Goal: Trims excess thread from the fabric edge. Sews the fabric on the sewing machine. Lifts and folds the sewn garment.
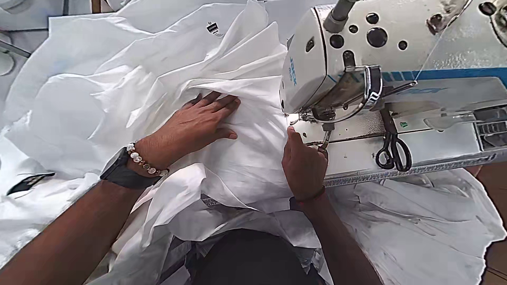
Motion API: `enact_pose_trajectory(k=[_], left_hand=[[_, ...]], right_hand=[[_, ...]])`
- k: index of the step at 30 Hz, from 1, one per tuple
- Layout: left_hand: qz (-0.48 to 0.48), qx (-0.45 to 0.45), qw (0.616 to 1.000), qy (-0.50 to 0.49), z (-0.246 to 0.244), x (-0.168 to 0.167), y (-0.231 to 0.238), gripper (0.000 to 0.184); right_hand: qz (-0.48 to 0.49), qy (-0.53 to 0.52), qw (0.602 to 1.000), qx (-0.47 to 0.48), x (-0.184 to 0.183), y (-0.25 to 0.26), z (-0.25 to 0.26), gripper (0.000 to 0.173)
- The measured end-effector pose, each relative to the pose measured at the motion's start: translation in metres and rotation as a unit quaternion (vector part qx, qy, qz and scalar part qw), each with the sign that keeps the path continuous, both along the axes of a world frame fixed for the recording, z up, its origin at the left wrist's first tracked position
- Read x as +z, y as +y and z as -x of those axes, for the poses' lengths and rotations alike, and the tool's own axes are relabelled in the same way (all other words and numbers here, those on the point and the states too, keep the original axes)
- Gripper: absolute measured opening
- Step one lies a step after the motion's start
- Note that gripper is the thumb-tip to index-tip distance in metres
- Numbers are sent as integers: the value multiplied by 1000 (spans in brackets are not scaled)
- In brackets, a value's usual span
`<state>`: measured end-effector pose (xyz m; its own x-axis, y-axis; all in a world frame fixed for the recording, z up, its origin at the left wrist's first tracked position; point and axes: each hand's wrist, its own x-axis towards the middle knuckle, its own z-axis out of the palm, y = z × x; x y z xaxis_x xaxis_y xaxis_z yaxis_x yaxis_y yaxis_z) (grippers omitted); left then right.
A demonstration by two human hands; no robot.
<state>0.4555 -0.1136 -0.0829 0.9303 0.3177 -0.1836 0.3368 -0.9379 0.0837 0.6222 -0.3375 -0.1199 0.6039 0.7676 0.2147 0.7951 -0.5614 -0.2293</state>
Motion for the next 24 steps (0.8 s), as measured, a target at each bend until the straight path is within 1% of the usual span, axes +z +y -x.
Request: enact_pose_trajectory(k=[2,4,5,6,7,8,9,10,11,12,13,14,15,16,17,18,19,20,21,22,23,24], left_hand=[[-23,25,999,-25,5,15,-16,70],[-35,109,992,-48,15,33,-41,61],[-43,165,985,-38,23,37,-55,61],[-49,212,976,-20,32,35,-66,70],[-47,244,969,6,42,26,-74,83],[-36,257,966,14,55,11,-76,94],[-27,248,968,4,69,-7,-69,99],[-29,215,976,-24,82,-24,-52,100],[-31,163,985,-53,95,-36,-29,99],[-32,107,992,-64,105,-40,-5,100],[-33,65,996,-51,108,-37,17,101],[-40,46,998,-18,104,-29,34,100],[-54,50,997,28,95,-15,40,99],[-66,55,995,58,78,5,38,94],[-61,45,996,44,59,25,23,80],[-49,10,999,1,40,39,-5,57],[-40,-40,998,-23,23,46,-37,41],[-12,-92,995,-26,15,44,-69,43],[44,-146,988,-5,16,36,-98,52],[124,-203,970,53,22,30,-122,52],[215,-247,935,139,29,28,-137,52],[306,-267,885,228,28,27,-144,53]], right_hand=[[21,-15,1000,-8,3,7,-2,36],[39,-30,999,-18,2,12,-3,38],[43,-36,998,-23,2,13,-2,39],[38,-43,998,-24,1,14,-2,41],[25,-50,998,-20,-1,13,-1,42],[5,-59,998,-15,-4,8,2,42],[-7,-67,998,-14,-8,1,5,41],[-15,-62,998,-14,-12,-5,8,43],[-21,-56,998,-12,-15,-11,10,46],[-23,-55,998,-14,-18,-16,13,48],[-25,-56,998,-17,-20,-18,15,51],[-21,-62,998,-21,-21,-19,17,53],[-14,-63,998,-27,-21,-20,21,54],[-15,-63,997,-32,-21,-17,21,53],[-18,-61,997,-35,-22,-15,21,51],[-18,-57,998,-35,-22,-17,22,50],[-18,-55,998,-33,-23,-17,21,49],[-15,-52,998,-30,-22,-18,20,49],[-10,-47,999,-26,-21,-18,19,52],[-6,-32,999,-16,-19,-19,17,54],[-5,-8,1000,0,-16,-22,14,55],[-14,25,999,20,-12,-26,9,53]])
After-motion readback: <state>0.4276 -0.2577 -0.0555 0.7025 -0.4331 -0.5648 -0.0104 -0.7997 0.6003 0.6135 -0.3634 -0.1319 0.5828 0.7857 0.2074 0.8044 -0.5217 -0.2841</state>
